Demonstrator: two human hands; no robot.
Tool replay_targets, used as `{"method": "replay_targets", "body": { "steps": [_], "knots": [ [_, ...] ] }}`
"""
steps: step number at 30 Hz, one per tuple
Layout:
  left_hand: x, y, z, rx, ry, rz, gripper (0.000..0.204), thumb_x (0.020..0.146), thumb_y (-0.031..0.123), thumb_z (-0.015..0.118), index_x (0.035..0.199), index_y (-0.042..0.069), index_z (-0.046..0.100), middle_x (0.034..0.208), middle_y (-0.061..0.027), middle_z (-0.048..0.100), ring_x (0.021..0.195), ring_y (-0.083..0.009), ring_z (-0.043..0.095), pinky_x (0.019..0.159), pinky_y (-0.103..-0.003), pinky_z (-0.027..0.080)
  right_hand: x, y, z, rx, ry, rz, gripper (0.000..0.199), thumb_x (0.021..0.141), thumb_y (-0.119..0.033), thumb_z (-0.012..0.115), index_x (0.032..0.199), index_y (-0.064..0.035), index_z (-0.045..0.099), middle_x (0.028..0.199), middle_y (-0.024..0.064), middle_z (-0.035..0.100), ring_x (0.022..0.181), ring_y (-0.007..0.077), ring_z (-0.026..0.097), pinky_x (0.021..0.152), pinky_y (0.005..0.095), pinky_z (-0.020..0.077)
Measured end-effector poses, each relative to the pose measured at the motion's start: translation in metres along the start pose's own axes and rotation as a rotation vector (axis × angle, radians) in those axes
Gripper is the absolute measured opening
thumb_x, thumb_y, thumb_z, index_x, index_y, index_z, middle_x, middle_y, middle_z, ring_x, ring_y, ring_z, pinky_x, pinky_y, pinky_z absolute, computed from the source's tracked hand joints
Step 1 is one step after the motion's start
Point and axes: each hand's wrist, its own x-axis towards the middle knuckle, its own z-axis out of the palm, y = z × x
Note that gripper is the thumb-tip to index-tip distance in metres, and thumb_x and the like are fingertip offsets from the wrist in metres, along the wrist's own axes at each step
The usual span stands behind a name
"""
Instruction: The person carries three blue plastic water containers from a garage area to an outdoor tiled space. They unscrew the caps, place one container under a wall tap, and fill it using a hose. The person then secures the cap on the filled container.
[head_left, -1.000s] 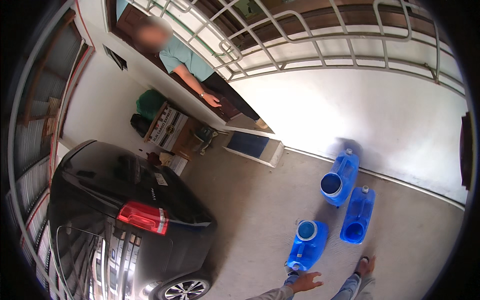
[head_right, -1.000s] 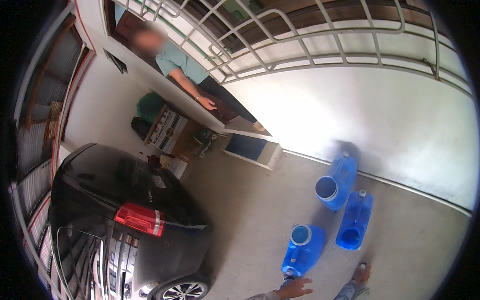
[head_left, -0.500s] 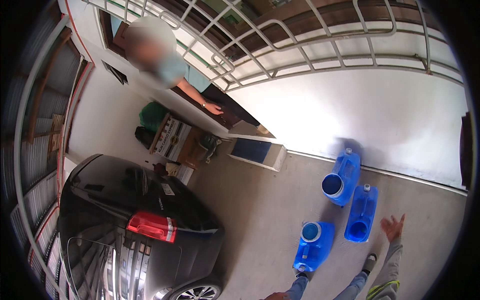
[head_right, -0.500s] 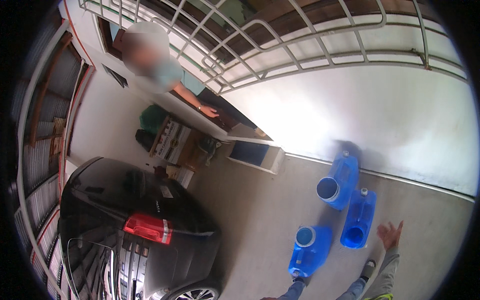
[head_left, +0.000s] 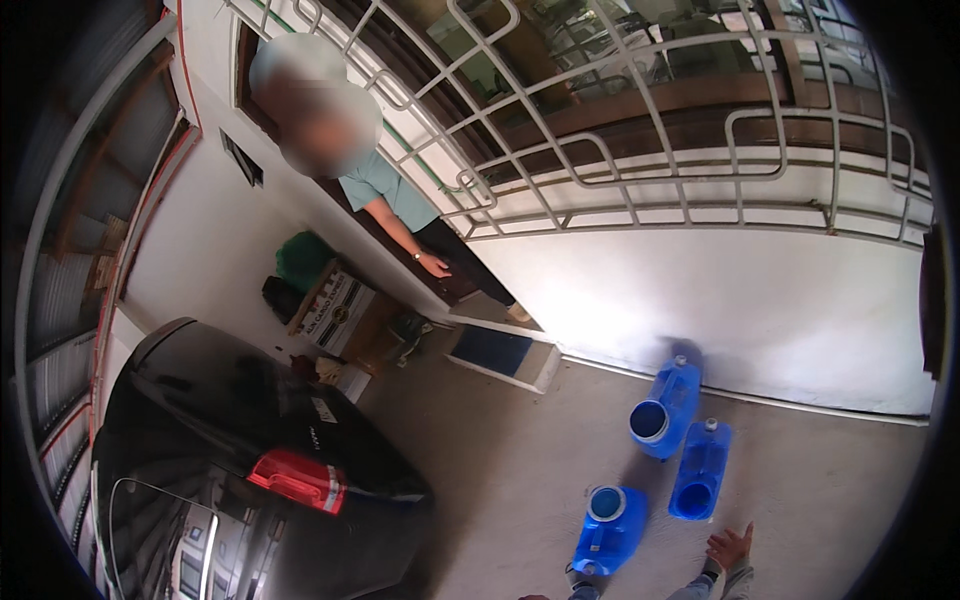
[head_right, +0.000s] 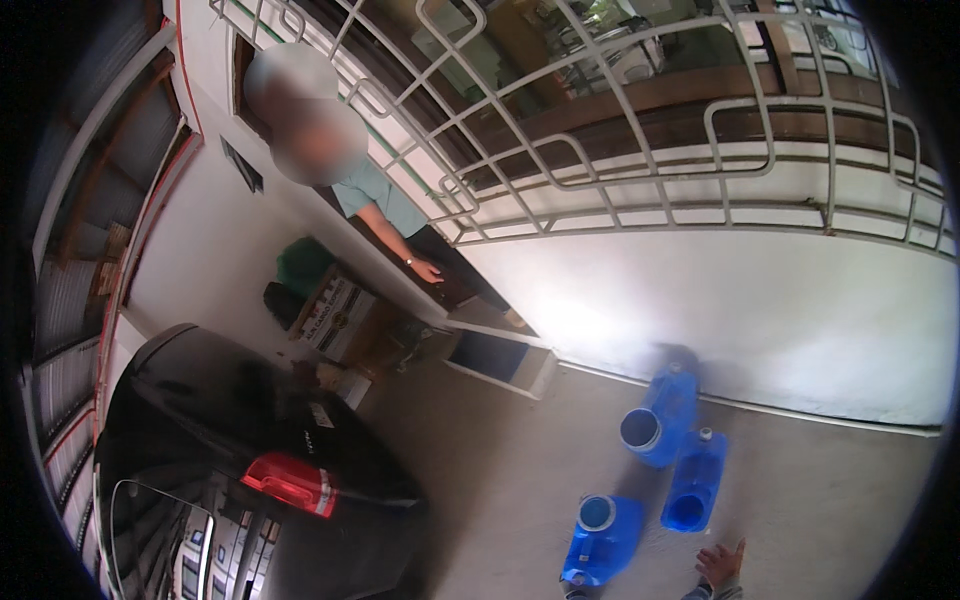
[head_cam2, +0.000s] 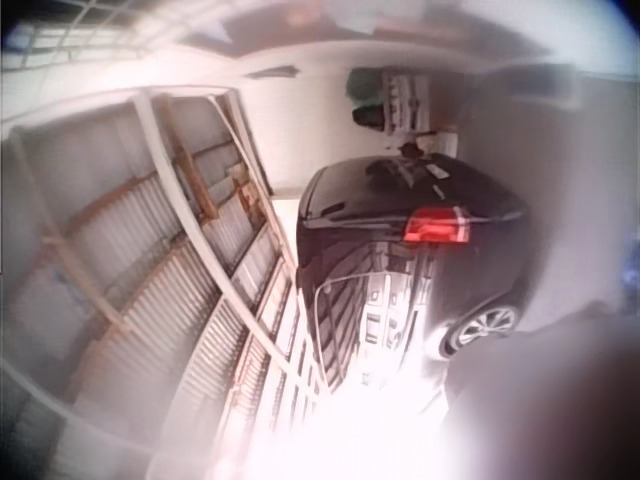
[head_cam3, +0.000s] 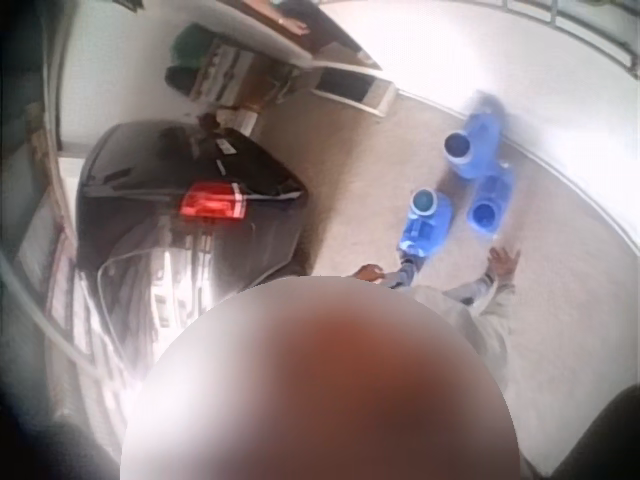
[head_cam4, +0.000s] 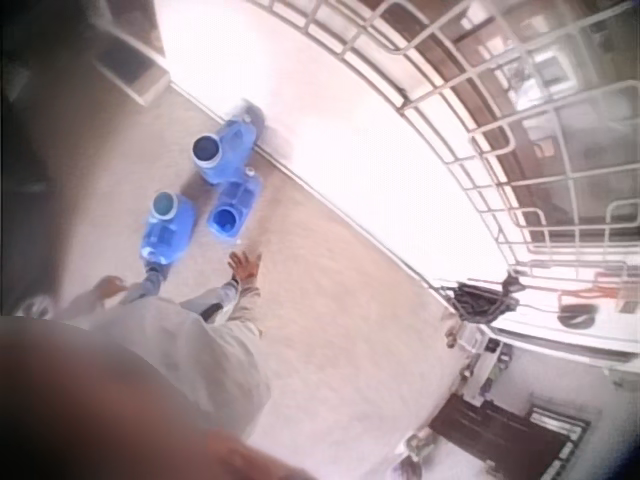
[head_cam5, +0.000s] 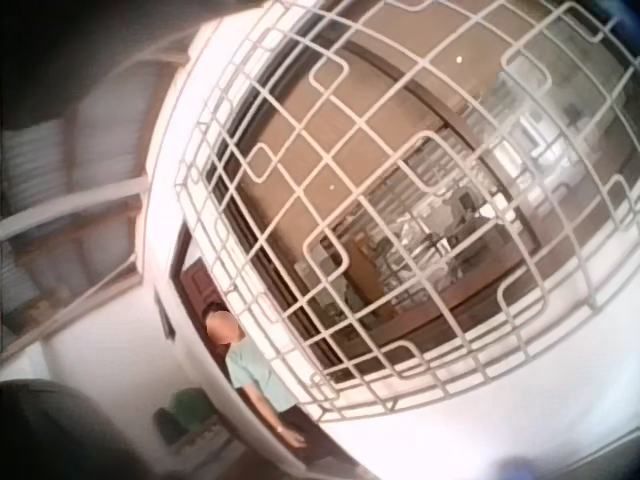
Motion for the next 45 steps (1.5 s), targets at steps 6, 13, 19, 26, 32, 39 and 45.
{"method": "replay_targets", "body": {
  "steps": [6,13,19,26,32,39,45],
  "knots": [
    [0.008,-0.004,-0.011,0.121,0.009,0.156,0.056,0.081,0.051,0.068,0.118,0.009,0.067,0.116,-0.0192,0.067,0.107,-0.035,0.064,0.093,-0.043,0.051,0.012,-0.084,0.015,0.069,0.023,-0.245,0.118,0.072,-0.091,0.042,0.154,-0.008,0.019,0.138,0.0262,0.045,0.123,0.0456,0.048,0.106,0.0637,0.0292],
    [0.005,-0.028,0.013,0.118,0.101,0.248,0.05,0.083,0.047,0.067,0.11,0.005,0.069,0.114,-0.0177,0.068,0.107,-0.0345,0.063,0.094,-0.042,0.05,0.027,-0.181,0.053,0.004,-0.169,-0.492,0.123,0.077,-0.089,0.037,0.155,-0.0003,0.005,0.157,0.0269,0.019,0.147,0.0396,0.018,0.118,0.055,0.0109],
    [-0.01,-0.033,0.011,0.148,0.049,0.215,0.051,0.083,0.048,0.068,0.111,0.006,0.069,0.112,-0.0184,0.069,0.104,-0.0342,0.064,0.094,-0.041,0.05,0.031,-0.135,0.061,0.081,-0.173,-0.327,0.114,0.076,-0.09,0.039,0.147,-0.0007,0.03,0.143,0.0254,0.044,0.132,0.0383,0.042,0.113,0.0539,0.0241],
    [0.0,-0.019,-0.018,0.06,0.084,0.11,0.055,0.082,0.054,0.068,0.111,0.007,0.07,0.113,-0.0182,0.069,0.104,-0.0323,0.065,0.092,-0.04,0.051,0.007,-0.024,0.01,-0.034,-0.061,-0.035,0.119,0.067,-0.094,0.044,0.139,0.0003,0.041,0.124,0.0261,0.055,0.114,0.0434,0.052,0.085,0.0561,0.0466],
    [0.019,-0.021,-0.018,0.07,0.209,0.308,0.055,0.082,0.053,0.07,0.112,0.007,0.07,0.111,-0.017,0.07,0.102,-0.0311,0.066,0.089,-0.039,0.053,-0.022,0.023,-0.084,-0.246,0.156,0.089,0.117,0.065,-0.094,0.045,0.146,-0.0093,0.041,0.126,0.0219,0.057,0.118,0.0435,0.054,0.092,0.0611,0.0424],
    [0.017,-0.006,-0.046,-0.03,0.126,0.141,0.051,0.083,0.051,0.069,0.113,0.01,0.07,0.111,-0.0154,0.07,0.101,-0.0262,0.067,0.089,-0.037,0.053,-0.085,0.05,-0.065,-0.939,0.38,0.117,0.108,0.066,-0.091,0.049,0.131,-0.005,0.053,0.116,0.0212,0.063,0.112,0.0398,0.059,0.089,0.0542,0.0471],
    [0.024,-0.015,-0.067,-0.017,0.095,0.195,0.048,0.086,0.048,0.066,0.114,0.01,0.07,0.111,-0.0141,0.07,0.101,-0.0248,0.067,0.089,-0.037,0.052,-0.083,0.076,-0.074,-1.708,0.361,0.103,0.102,0.068,-0.089,0.052,0.119,-0.0013,0.064,0.107,0.0206,0.068,0.106,0.0366,0.064,0.086,0.0483,0.0512]
  ]
}}
